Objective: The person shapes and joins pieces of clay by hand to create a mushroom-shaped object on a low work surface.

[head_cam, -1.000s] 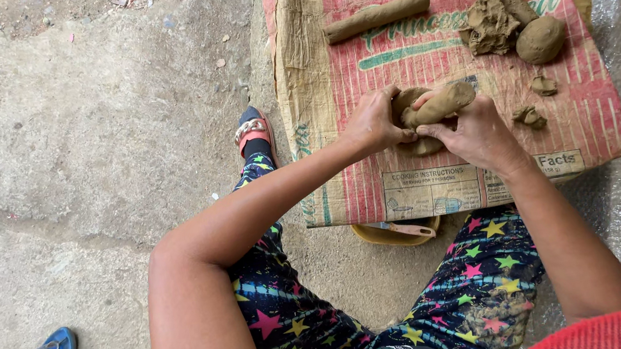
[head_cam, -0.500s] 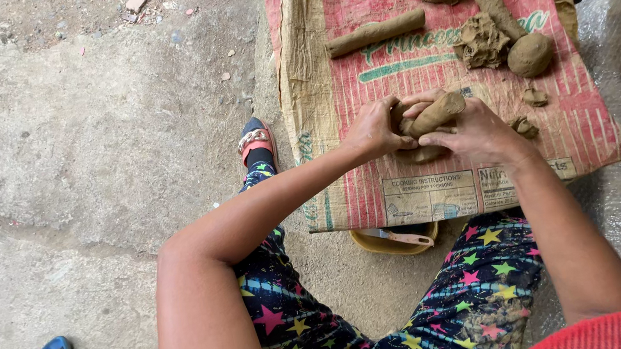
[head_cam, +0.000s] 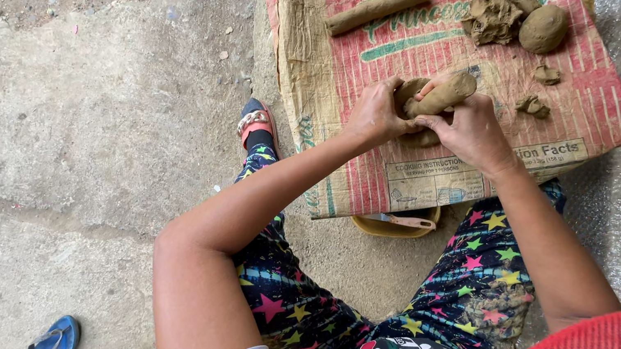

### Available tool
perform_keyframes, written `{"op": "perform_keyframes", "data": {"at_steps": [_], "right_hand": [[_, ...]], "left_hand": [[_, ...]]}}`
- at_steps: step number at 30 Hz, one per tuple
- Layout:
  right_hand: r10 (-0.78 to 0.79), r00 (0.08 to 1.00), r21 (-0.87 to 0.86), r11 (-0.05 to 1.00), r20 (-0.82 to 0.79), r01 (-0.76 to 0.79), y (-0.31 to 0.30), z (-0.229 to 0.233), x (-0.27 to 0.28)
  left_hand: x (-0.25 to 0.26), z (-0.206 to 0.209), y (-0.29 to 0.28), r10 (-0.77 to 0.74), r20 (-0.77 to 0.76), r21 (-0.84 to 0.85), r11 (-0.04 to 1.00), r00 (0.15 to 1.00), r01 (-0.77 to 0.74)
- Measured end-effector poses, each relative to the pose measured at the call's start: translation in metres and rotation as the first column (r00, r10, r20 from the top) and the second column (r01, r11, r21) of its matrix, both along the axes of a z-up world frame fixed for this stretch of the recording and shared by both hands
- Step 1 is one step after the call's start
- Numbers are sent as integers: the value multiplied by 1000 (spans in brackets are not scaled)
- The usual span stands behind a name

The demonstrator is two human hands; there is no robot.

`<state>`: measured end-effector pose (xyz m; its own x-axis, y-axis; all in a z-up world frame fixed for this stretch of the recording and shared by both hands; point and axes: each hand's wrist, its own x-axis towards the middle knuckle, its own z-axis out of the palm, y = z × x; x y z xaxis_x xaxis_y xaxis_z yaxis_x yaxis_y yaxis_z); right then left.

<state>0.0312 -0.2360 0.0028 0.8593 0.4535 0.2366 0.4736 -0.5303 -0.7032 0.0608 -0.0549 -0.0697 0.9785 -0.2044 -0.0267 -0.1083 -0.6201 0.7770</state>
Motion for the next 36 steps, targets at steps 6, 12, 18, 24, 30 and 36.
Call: {"op": "perform_keyframes", "data": {"at_steps": [6, 12, 18, 24, 30, 36], "right_hand": [[-130, 985, -29, 990, 117, 134, 10, -11, -8], [-288, 957, -50, 956, 44, 290, 21, -31, -10], [-163, 973, -29, 987, -163, 161, -2, -5, -10], [-19, 996, 52, 998, -85, 23, -3, 6, -1], [42, 991, 153, 986, 124, -61, -9, 52, -20], [43, 961, 55, 997, 273, -60, -4, 69, -34]], "left_hand": [[-2, 4, 2, 2, 1, -38, 999, 1000, -2], [-2, 0, 4, 1, 124, -89, 996, 992, 10], [-1, -4, 4, 28, 118, -8, 1000, 993, -27], [4, 2, 12, -51, -125, -67, 997, 991, 43], [0, 19, 7, -211, -132, -587, 804, 968, 96], [-14, 24, 3, -151, -334, -635, 766, 930, -104]]}}
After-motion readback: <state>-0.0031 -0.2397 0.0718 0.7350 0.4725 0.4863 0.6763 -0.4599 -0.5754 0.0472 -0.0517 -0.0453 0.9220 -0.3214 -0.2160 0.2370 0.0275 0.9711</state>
